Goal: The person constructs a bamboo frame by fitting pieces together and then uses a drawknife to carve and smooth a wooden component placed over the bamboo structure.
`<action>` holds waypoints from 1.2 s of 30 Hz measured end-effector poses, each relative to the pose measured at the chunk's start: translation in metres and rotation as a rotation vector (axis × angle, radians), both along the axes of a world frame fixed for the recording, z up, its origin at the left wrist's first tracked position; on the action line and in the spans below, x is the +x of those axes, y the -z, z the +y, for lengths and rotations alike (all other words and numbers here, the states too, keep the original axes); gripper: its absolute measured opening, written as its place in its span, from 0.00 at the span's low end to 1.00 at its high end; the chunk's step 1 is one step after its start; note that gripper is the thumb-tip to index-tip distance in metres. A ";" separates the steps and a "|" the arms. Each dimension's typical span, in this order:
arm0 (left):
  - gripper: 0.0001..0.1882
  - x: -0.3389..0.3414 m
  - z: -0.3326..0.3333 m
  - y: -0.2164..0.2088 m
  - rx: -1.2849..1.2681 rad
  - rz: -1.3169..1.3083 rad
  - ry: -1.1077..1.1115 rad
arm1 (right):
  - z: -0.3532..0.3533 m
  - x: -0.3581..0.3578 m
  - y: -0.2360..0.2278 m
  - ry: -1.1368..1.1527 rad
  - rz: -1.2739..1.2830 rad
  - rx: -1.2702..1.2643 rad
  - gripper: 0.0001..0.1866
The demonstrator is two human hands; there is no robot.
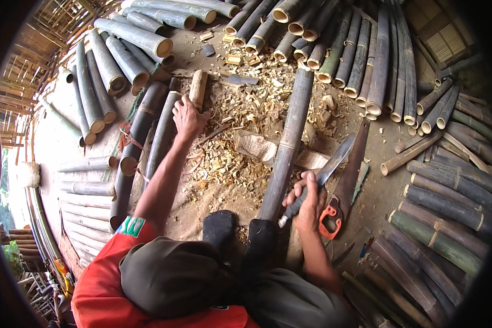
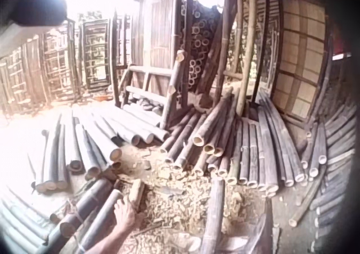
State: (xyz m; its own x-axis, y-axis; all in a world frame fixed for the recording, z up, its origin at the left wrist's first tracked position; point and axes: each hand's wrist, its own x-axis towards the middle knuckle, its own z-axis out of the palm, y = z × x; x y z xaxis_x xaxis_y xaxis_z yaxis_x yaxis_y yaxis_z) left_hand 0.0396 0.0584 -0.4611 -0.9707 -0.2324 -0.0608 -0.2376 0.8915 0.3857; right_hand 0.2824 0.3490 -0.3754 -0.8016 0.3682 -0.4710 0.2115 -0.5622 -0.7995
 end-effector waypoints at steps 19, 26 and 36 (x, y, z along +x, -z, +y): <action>0.28 0.065 0.010 -0.025 1.173 -0.215 0.489 | 0.003 0.036 0.001 -0.185 -0.077 -0.110 0.14; 0.29 0.087 0.044 -0.041 0.969 -0.136 0.257 | 0.006 0.042 0.004 -0.176 -0.071 -0.050 0.09; 0.36 0.198 0.165 -0.146 0.997 0.243 1.142 | 0.020 0.049 0.041 -0.470 -0.055 0.715 0.19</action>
